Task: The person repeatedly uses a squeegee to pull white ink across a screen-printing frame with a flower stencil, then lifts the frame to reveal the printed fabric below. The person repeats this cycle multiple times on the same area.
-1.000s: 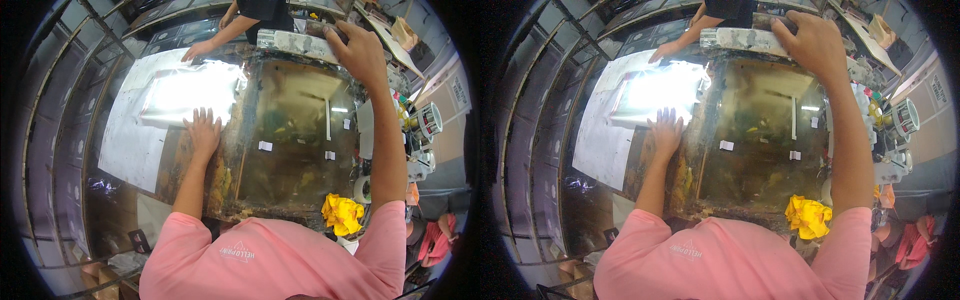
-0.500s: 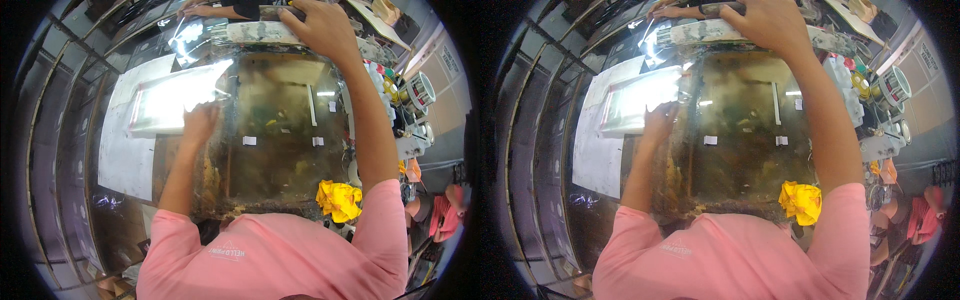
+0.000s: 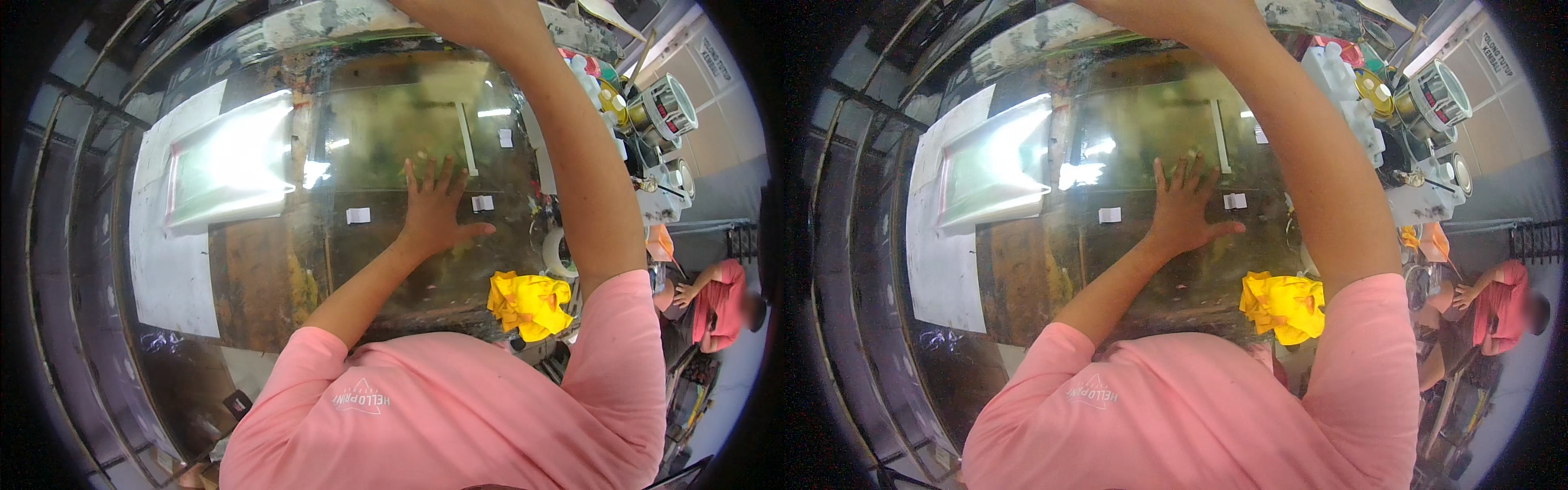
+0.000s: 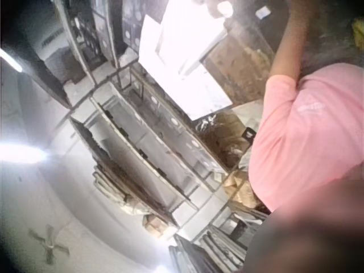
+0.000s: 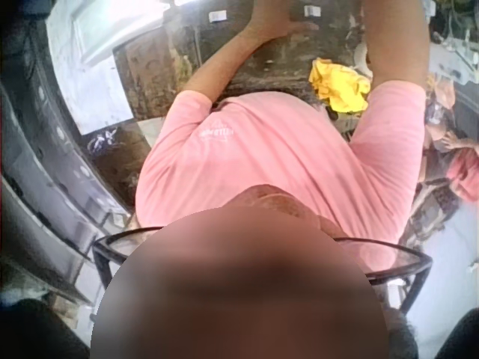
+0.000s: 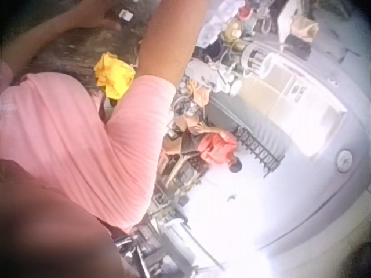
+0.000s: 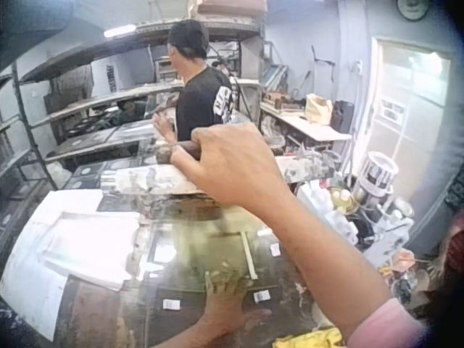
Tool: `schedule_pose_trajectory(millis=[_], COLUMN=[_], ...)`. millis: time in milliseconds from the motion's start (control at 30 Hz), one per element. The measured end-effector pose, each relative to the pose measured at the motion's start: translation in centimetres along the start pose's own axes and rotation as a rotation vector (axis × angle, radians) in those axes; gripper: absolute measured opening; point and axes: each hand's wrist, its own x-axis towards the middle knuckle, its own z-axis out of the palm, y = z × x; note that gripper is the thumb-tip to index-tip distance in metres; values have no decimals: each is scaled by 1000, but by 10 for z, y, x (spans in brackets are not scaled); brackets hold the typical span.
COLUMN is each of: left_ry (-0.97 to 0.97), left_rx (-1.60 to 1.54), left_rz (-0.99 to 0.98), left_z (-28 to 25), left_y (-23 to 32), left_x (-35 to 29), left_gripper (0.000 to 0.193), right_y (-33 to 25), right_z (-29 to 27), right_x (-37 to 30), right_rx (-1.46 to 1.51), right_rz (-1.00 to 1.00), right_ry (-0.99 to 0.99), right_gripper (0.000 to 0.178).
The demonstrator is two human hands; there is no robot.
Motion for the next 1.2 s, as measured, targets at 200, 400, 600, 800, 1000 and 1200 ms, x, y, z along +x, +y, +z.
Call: schedule_pose_trajectory(millis=[200,400,600,800,1000,1200], left_ry=[70,68,85,70,125,290], left_rx=[24,-30,-62,-38,-5,-305], left_rz=[19,23,33,48,65,-97], left_z=[1,0,5,8,15,-39], left_y=[11,8,7,6,7,-14], left_x=[-6,-7,-7,-5,-6,-4], left_gripper=[117,115,116,116,114,94], right_y=[2,-1,-10,-12,-12,-13], right_z=[3,-2,-5,-3,-1,0], right_x=[6,8,6,-1,-4,-13], right_rx=[-10,-41,-55,-66,-92,-43], right_rz=[61,80,141,94,72,98], right_ry=[-26,-51,-126,-63,-46,-12], right_gripper=[55,57,55,55,55,47])
